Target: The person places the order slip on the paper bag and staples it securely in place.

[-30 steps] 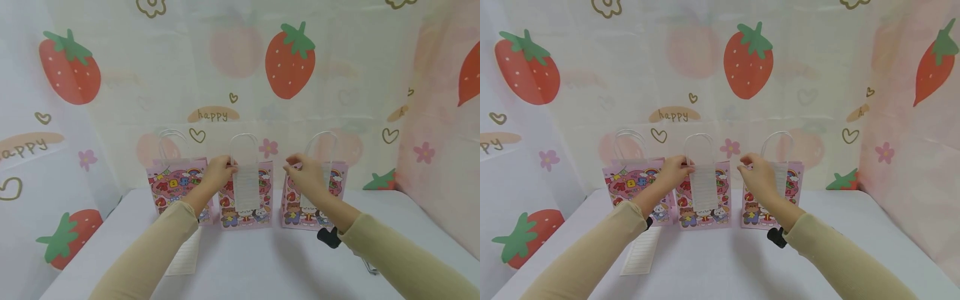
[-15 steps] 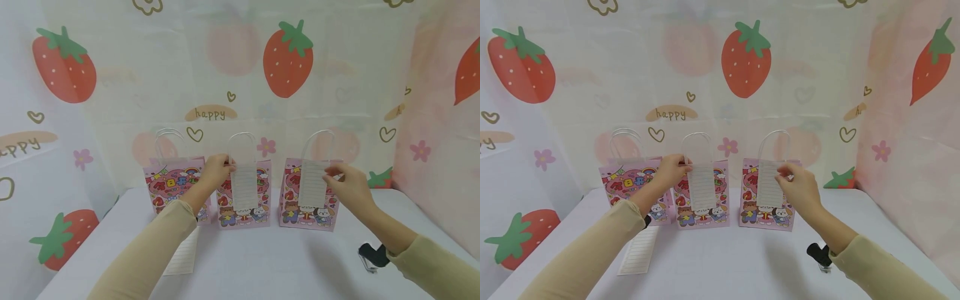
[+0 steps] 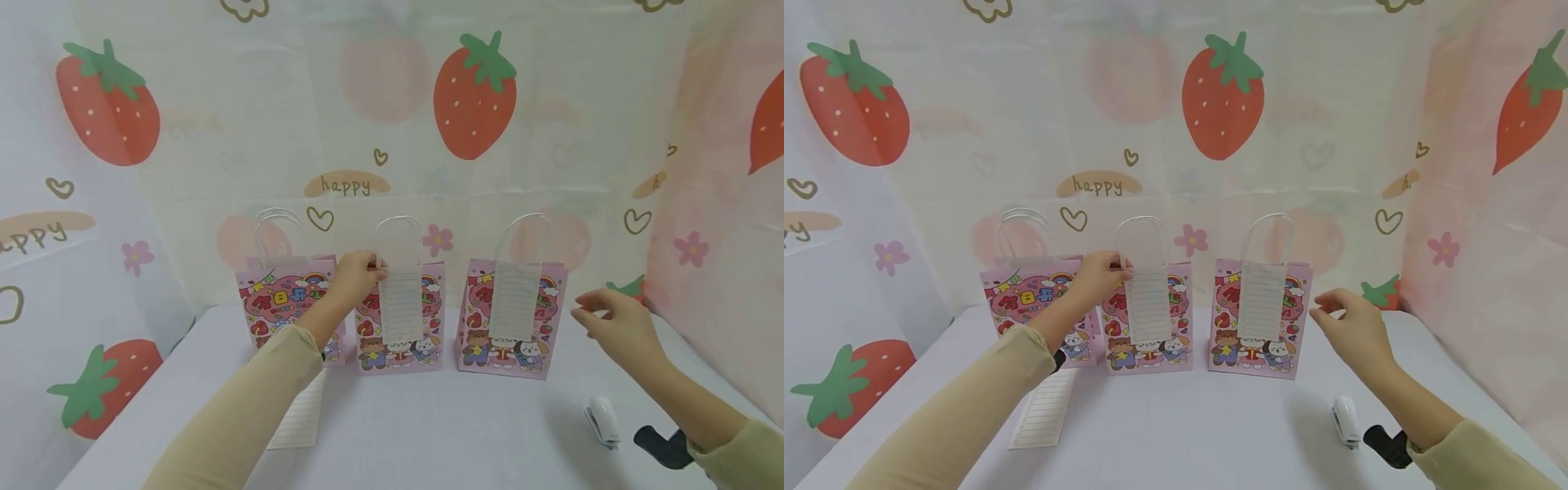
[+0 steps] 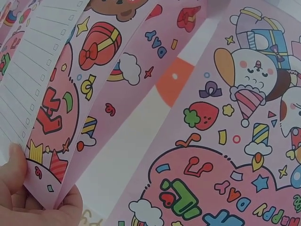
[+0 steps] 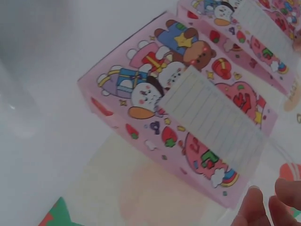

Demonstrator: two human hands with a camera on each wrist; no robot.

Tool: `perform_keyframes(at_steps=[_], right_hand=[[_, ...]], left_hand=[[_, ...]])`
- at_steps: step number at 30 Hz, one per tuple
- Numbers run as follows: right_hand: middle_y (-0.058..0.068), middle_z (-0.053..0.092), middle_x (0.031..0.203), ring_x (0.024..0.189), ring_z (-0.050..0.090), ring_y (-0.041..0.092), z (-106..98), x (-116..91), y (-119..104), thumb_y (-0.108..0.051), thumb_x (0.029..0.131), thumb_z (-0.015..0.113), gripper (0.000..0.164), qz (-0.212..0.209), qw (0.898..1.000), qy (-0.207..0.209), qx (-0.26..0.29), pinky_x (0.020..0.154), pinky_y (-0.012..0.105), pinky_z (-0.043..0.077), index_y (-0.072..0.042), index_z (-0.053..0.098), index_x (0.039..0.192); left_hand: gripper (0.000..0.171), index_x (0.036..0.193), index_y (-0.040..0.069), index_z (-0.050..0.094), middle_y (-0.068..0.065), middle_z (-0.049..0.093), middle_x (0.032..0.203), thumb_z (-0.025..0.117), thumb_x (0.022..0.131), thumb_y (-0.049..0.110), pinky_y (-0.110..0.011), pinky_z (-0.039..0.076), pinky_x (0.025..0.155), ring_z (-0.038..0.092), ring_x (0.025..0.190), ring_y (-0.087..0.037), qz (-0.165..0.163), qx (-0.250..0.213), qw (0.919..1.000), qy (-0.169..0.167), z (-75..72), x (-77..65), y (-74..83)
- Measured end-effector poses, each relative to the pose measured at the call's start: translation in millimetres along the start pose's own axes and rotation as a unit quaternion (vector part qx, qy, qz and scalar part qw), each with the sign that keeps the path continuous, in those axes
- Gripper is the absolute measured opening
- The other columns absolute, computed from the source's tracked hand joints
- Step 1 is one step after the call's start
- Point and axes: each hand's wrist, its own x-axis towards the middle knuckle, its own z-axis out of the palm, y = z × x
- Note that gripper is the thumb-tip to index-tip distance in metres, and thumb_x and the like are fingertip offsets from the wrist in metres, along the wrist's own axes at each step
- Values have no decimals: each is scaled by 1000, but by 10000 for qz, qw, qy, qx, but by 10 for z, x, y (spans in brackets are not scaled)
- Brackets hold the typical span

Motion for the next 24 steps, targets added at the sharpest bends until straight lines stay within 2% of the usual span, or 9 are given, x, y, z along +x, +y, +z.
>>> perform_keyframes(at_steps=[9,14,21,24], right_hand=[[22,68,91,58,60,7,-53,-150,321,-8,90,66,27,126,9999,-58,8,51,25,45,13,62,105],[25,67,98,65,60,3,-73,-227,437,-11,92,65,33,427,9985,-289,173,56,25,48,15,59,111],[26,64,105,77,56,6,-92,-303,585,-17,96,60,45,976,9910,-870,292,63,32,49,18,50,122],[28,62,111,87,60,16,-83,-336,660,-21,97,59,53,1326,9819,-1244,531,65,36,52,19,43,128]], left_hand=[[10,93,-4,68,-17,70,97,67,90,6,-38,52,81,64,94,-29,41,-24,10000,-24,5,2,27],[11,93,-4,68,-17,70,98,67,90,7,-38,52,82,65,95,-29,22,-72,10000,-11,13,7,4],[11,93,-3,68,-16,70,98,67,90,7,-38,52,82,64,95,-29,14,-53,10000,32,7,6,-17],[10,93,-3,68,-16,70,98,68,90,7,-38,52,83,64,95,-28,-8,-60,10000,25,4,2,-11]])
